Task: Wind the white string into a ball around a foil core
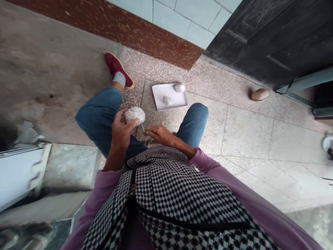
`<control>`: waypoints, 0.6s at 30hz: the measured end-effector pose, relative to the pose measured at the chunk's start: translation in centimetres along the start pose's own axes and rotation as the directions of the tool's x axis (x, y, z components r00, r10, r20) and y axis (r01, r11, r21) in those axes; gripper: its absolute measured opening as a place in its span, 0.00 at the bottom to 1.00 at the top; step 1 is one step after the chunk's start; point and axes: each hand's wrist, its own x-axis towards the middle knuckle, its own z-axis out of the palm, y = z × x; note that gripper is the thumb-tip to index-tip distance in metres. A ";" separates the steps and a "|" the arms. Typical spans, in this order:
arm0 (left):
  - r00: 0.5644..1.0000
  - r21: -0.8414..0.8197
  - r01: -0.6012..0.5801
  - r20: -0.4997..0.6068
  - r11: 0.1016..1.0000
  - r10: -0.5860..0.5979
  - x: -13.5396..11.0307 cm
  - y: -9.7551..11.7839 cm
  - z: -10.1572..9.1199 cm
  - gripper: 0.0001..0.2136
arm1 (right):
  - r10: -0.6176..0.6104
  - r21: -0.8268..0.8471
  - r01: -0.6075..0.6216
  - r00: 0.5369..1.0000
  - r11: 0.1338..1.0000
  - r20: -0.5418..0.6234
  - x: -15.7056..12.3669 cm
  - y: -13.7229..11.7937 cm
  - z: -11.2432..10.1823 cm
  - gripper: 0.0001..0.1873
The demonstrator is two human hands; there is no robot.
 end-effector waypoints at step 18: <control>0.899 -0.054 0.074 0.435 0.996 -0.043 -0.9 -1.9 -2.5 0.32 | -0.005 0.232 0.056 0.976 0.971 -0.216 3.3 1.3 -2.8 0.39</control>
